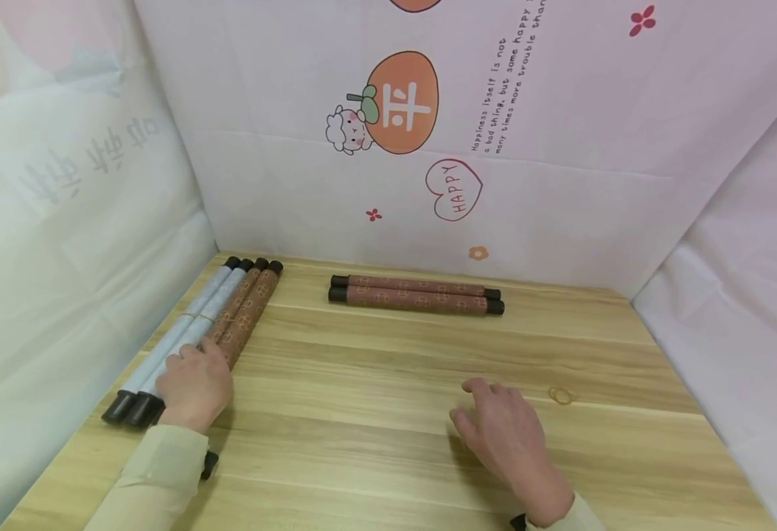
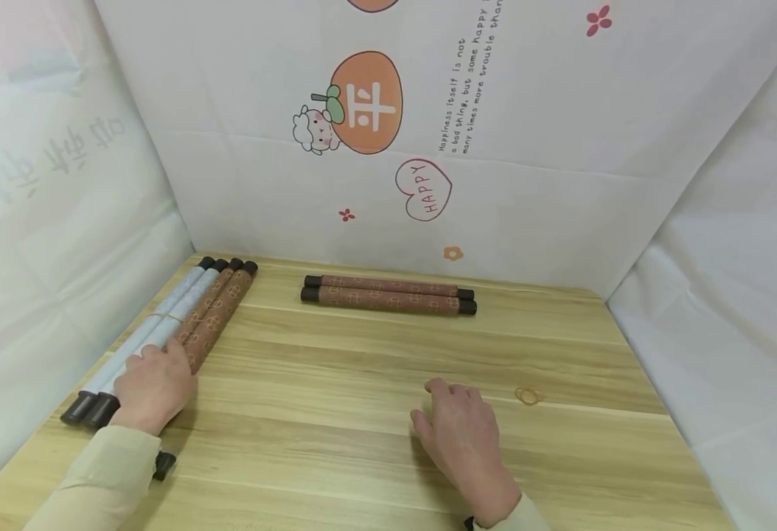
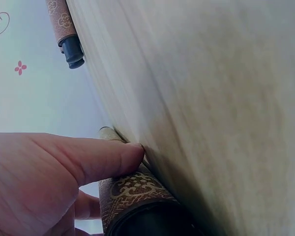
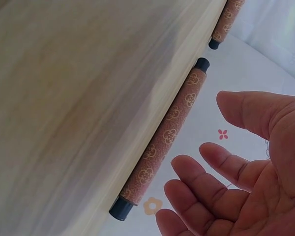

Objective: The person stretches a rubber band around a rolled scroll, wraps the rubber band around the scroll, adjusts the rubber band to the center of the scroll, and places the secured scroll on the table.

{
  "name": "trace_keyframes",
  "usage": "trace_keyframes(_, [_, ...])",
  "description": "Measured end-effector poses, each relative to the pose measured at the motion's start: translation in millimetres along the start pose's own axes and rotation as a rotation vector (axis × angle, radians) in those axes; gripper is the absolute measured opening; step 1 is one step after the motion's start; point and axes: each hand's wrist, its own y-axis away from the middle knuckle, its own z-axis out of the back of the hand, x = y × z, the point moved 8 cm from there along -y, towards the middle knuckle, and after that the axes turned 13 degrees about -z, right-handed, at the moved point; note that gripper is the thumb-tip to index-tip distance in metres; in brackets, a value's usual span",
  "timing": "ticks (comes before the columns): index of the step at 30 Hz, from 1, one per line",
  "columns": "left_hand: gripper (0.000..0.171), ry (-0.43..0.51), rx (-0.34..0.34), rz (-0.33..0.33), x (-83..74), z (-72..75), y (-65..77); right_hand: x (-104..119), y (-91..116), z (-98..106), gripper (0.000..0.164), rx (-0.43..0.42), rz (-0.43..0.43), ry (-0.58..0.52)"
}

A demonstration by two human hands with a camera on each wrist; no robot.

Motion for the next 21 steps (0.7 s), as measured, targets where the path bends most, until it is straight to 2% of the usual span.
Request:
trace_keyframes(6, [0.054, -0.028, -0.012, -0.04, -4.9, 2.1, 1.7, -1, 1, 1, 0.043, 0.004, 0.002, -0.005])
trace_keyframes(12, [0.038, -0.051, -0.081, -0.079, -13.6, 5.9, 2.5, -1, 3, 2, 0.042, 0.006, 0.008, -0.002])
trace_keyframes(16, [0.034, -0.044, -0.123, -0.101, -22.5, 8.1, 2.0, -2, 3, 2, 0.042, 0.004, 0.003, 0.0])
trace_keyframes(21, [0.04, -0.064, -0.167, -0.168, -38.1, 12.0, 1.2, -2, 2, 1, 0.043, -0.001, 0.005, -0.004])
